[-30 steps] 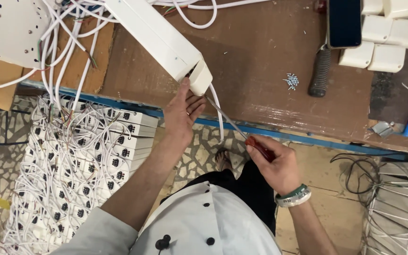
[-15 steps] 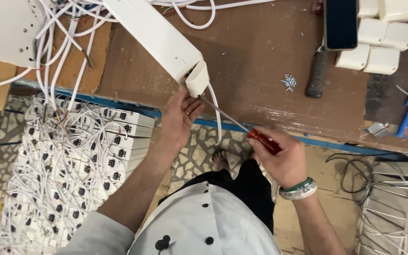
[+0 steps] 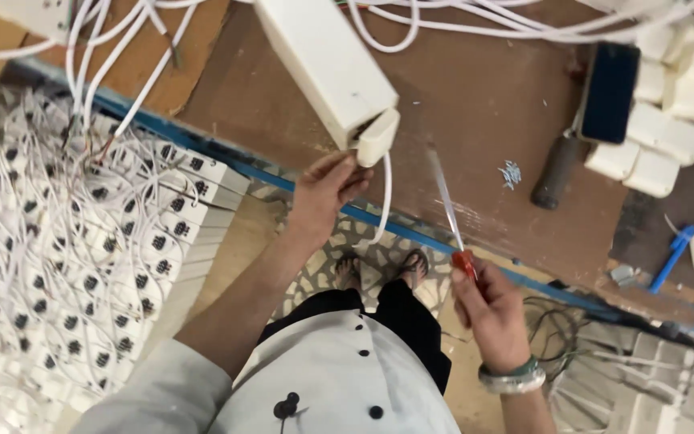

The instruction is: The person uses a red-handled screwdriver to drive screws into white plastic socket housings on a workbench, holding each casing steady with the other hand. They pick up small screws from the bench, attach end pieces to the housings, and briefly handle a smartphone on the bench before resuming screwing.

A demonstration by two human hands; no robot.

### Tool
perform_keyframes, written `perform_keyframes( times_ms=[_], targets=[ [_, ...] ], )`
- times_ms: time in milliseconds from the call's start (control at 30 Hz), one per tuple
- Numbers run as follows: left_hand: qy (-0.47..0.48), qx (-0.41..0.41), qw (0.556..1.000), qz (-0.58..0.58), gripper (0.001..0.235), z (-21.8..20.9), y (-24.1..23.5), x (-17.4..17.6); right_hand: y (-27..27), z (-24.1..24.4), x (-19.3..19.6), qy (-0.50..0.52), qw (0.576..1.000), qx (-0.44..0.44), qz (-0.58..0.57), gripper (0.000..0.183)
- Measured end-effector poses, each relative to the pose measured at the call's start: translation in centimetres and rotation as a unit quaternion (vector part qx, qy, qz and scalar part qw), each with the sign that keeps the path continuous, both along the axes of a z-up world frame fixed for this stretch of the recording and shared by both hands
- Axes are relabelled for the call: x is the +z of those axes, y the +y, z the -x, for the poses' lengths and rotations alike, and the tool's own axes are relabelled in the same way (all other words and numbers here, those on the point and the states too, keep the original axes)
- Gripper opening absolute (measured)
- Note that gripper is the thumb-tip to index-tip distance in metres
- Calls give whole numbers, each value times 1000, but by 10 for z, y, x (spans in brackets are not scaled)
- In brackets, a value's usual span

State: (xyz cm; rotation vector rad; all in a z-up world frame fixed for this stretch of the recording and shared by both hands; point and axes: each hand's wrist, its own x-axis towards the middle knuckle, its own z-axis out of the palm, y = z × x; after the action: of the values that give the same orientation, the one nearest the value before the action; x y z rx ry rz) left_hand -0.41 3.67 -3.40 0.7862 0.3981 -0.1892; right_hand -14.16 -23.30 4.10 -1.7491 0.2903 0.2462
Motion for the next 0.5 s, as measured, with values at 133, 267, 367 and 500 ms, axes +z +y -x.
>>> perform_keyframes(
  times_ms=[133,267,367,500],
  targets=[
    [-102,23,994,12,32,7,-7,-8,27,-6,28,19,998,13,-52,18],
    [-203,77,976,2,41,15,-23,-14,59,-34,51,-2,998,-47,51,20],
    [-204,111,954,-187,38,17,-37,-13,94,-87,64,-30,979,-48,194,36],
    [-160,133,954,-217,31,14,-36,-2,107,-149,23,-240,919,57,308,43]
  ],
)
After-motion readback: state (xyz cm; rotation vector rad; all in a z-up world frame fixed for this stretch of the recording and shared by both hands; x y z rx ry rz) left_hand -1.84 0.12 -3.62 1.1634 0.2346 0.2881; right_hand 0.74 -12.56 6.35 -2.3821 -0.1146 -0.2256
